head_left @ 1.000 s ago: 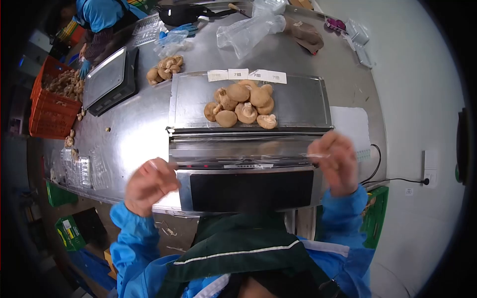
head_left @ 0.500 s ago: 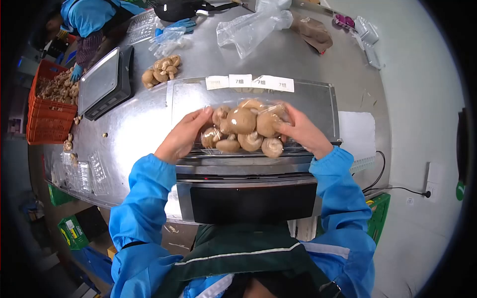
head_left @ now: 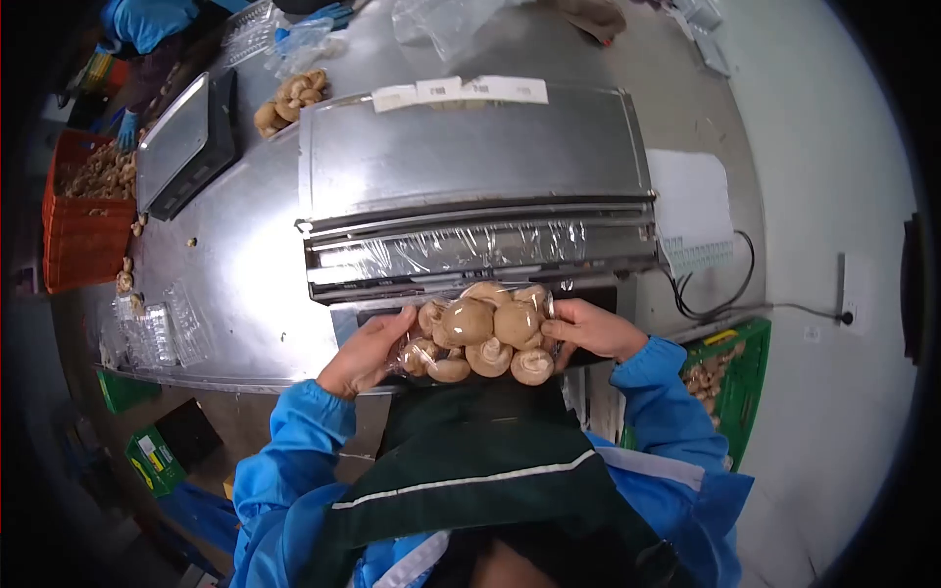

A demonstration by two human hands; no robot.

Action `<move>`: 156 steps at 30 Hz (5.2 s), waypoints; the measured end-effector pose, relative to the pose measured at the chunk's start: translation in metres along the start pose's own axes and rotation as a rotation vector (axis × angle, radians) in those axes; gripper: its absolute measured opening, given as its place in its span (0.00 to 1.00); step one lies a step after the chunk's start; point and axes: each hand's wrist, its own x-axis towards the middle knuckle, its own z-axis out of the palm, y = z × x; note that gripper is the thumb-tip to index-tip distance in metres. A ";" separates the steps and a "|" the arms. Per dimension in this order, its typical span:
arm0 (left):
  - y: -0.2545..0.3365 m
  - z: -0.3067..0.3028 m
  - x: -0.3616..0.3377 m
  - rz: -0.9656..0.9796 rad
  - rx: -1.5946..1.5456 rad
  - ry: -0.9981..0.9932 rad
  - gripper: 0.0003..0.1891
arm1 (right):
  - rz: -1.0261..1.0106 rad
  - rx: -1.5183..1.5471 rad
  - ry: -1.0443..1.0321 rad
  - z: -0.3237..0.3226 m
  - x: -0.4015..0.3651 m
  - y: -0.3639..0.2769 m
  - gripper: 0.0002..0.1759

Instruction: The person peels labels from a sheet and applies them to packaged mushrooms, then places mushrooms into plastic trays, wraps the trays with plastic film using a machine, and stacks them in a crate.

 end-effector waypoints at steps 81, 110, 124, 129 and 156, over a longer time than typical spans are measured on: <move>0.162 -0.186 0.062 0.981 0.080 0.898 0.14 | -0.584 -0.565 0.460 -0.021 0.219 -0.278 0.16; 0.204 -0.090 0.032 0.723 0.394 0.316 0.23 | -0.251 -0.543 0.544 -0.022 0.143 -0.258 0.23; 0.092 -0.031 -0.024 0.744 1.304 0.969 0.13 | -0.544 -1.223 1.201 -0.009 0.014 -0.086 0.13; 0.072 -0.021 0.002 0.764 0.967 0.774 0.15 | -0.530 -0.913 1.152 0.003 0.043 -0.063 0.10; 0.163 -0.002 0.054 0.354 0.415 0.213 0.27 | -0.480 -0.216 0.498 -0.024 0.070 -0.153 0.21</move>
